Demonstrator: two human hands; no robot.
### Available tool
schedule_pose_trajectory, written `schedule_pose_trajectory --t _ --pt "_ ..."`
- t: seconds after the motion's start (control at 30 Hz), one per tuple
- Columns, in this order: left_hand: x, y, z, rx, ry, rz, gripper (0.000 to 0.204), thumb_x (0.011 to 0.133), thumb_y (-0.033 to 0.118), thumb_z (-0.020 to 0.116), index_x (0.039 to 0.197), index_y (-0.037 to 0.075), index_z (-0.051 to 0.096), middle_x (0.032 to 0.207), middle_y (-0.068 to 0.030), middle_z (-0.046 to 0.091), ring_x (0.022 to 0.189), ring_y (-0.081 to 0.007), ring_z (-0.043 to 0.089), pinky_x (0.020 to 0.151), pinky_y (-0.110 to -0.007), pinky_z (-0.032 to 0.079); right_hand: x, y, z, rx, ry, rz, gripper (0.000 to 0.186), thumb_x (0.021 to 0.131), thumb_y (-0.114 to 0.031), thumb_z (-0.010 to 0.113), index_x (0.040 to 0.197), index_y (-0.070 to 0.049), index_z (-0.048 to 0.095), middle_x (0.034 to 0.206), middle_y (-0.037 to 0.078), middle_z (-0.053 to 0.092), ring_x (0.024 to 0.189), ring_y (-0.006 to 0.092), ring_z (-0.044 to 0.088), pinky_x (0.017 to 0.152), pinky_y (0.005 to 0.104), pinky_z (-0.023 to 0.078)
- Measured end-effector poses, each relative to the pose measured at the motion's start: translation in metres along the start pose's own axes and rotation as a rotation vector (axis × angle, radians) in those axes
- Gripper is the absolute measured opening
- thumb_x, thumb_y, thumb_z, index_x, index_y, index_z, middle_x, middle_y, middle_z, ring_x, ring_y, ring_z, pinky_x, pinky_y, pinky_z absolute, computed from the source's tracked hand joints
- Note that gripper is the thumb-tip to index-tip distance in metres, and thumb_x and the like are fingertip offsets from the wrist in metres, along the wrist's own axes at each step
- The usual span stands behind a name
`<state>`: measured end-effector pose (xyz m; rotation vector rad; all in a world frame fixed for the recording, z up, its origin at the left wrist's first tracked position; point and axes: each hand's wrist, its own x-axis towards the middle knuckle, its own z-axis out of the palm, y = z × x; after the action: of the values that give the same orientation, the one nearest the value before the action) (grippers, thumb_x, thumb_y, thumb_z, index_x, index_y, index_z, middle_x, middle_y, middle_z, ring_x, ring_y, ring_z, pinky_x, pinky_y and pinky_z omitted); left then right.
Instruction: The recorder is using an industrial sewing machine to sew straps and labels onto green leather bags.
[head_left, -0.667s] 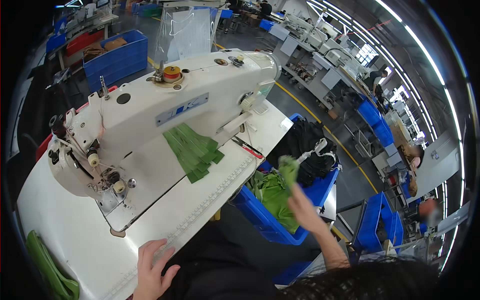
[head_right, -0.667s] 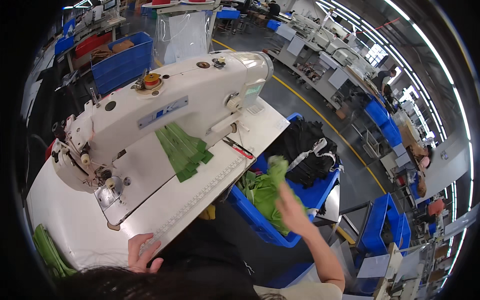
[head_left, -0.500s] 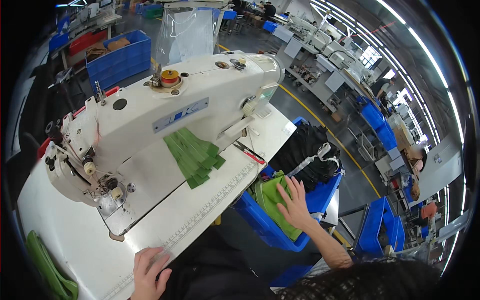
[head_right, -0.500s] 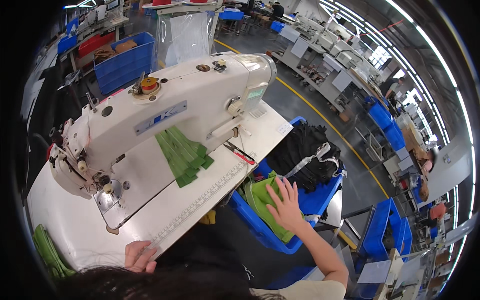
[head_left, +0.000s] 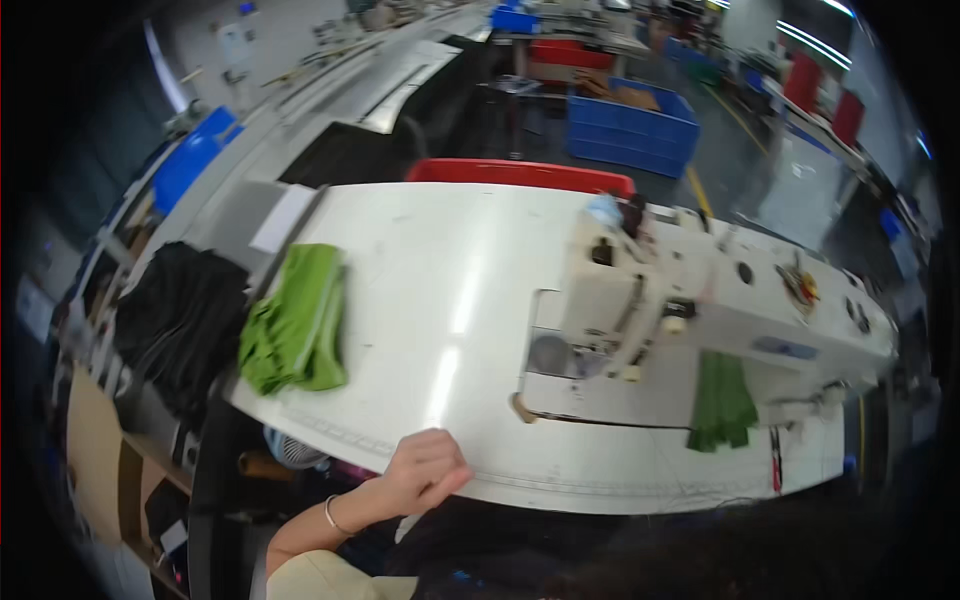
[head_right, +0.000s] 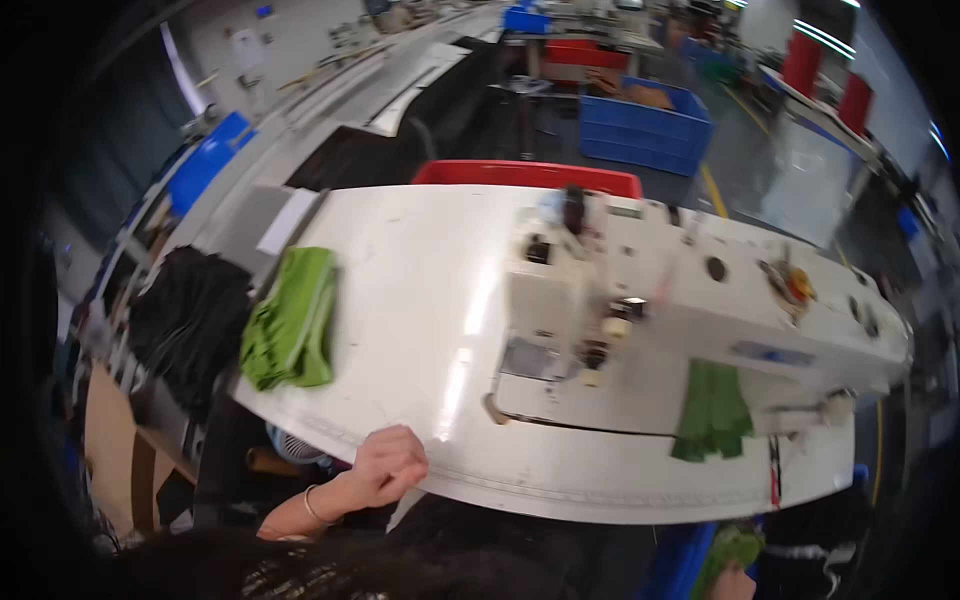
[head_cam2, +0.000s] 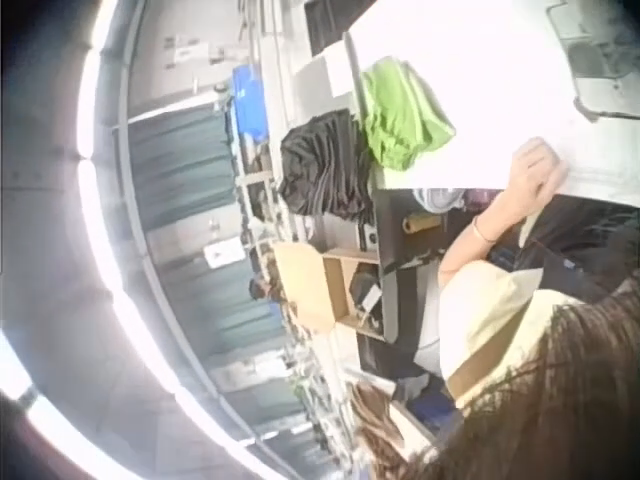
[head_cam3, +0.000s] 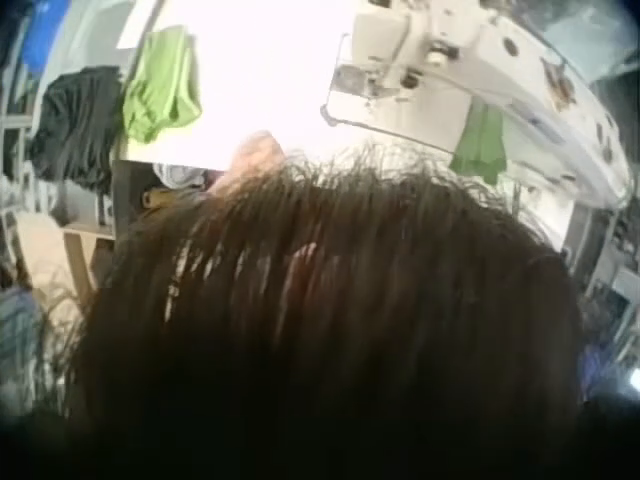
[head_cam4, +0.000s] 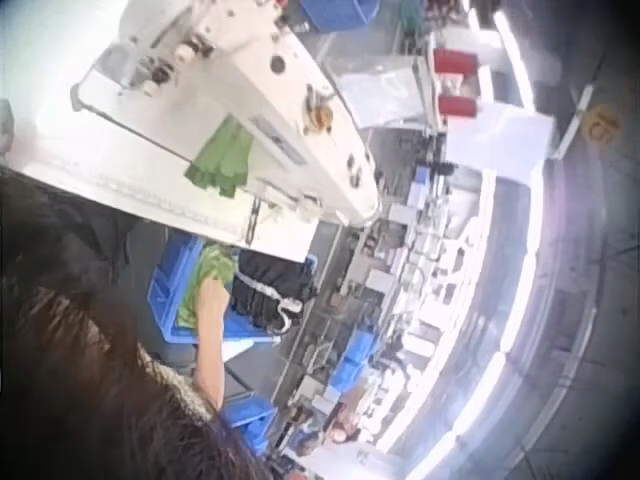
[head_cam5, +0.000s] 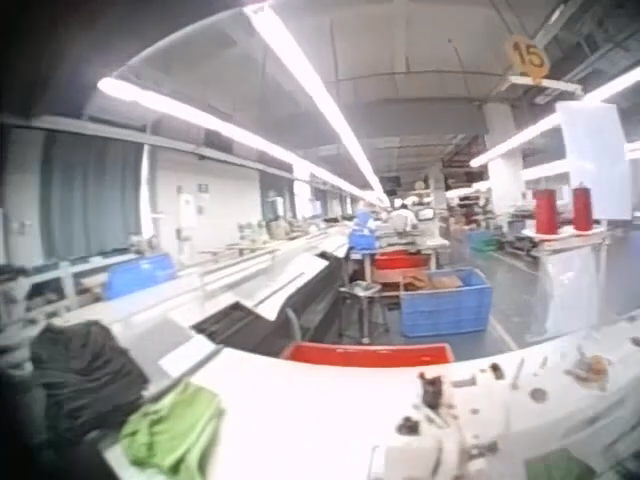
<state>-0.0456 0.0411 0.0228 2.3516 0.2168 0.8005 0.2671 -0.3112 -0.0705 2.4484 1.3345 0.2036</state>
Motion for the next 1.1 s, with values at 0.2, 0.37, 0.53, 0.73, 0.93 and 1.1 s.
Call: schedule_pose_trajectory --t 0.2,0.37,0.53,0.73,0.93,1.1 --pt "-0.037 -0.039 -0.093 0.222 0.86 -0.322 0.016 0.095 0.007 0.04 0.091 0.001 0.053 0.094 -0.0047 0.054 0.084 -0.0117 0.048 0.076 -0.022 0.038 0.148 -0.131 -0.191 0.507 0.553 -0.762 0.031 0.084 -0.022 0.054 0.105 0.002 0.057 0.102 0.017 0.056 0.091 0.0278 0.055 0.077 0.0345 0.045" --pt "-0.091 -0.064 -0.153 0.187 1.151 -0.429 0.017 0.097 0.011 0.039 0.106 0.002 0.05 0.1 -0.0037 0.05 0.093 -0.0095 0.046 0.085 -0.023 0.037 0.174 -0.292 -0.236 0.97 0.702 -1.244 0.039 0.073 -0.008 0.067 0.107 0.007 0.056 0.114 0.018 0.055 0.11 0.0321 0.05 0.09 0.0359 0.045" --pt "-0.07 -0.093 -0.155 0.305 0.935 -0.49 0.036 0.096 0.012 0.037 0.13 0.0 0.036 0.128 -0.0136 0.041 0.117 -0.0205 0.041 0.098 -0.032 0.032 0.219 -0.454 -0.264 1.097 0.716 -1.144 0.046 0.082 -0.018 0.058 0.119 0.008 0.048 0.119 0.02 0.052 0.116 0.0374 0.046 0.097 0.0417 0.039" --pt "-0.076 -0.126 -0.135 1.025 0.186 -0.667 0.059 0.084 0.016 0.048 0.139 0.008 0.029 0.145 -0.0106 0.029 0.131 -0.0316 0.031 0.101 -0.046 0.03 0.266 -0.462 -0.27 2.649 -1.009 -0.313 0.042 0.094 -0.022 0.045 0.127 0.004 0.04 0.125 0.015 0.05 0.118 0.0251 0.046 0.1 0.038 0.037" --pt "-0.055 -0.133 -0.159 0.995 0.137 -0.615 0.027 0.082 0.018 0.053 0.105 0.009 0.063 0.116 -0.0027 0.058 0.114 -0.0257 0.046 0.095 -0.044 0.032 0.341 -0.281 -0.355 2.478 0.183 -0.598 0.034 0.095 -0.029 0.047 0.108 0.001 0.054 0.103 0.008 0.062 0.093 0.0141 0.06 0.084 0.0294 0.047" --pt "-0.049 -0.155 -0.193 0.658 0.075 -0.639 0.017 0.082 0.016 0.058 0.084 0.003 0.068 0.092 -0.0076 0.064 0.097 -0.0276 0.053 0.09 -0.039 0.036 0.27 -0.229 -0.389 1.94 0.333 -0.577 0.031 0.093 -0.028 0.052 0.091 0.001 0.063 0.076 0.003 0.063 0.064 0.0073 0.059 0.059 0.0219 0.047"
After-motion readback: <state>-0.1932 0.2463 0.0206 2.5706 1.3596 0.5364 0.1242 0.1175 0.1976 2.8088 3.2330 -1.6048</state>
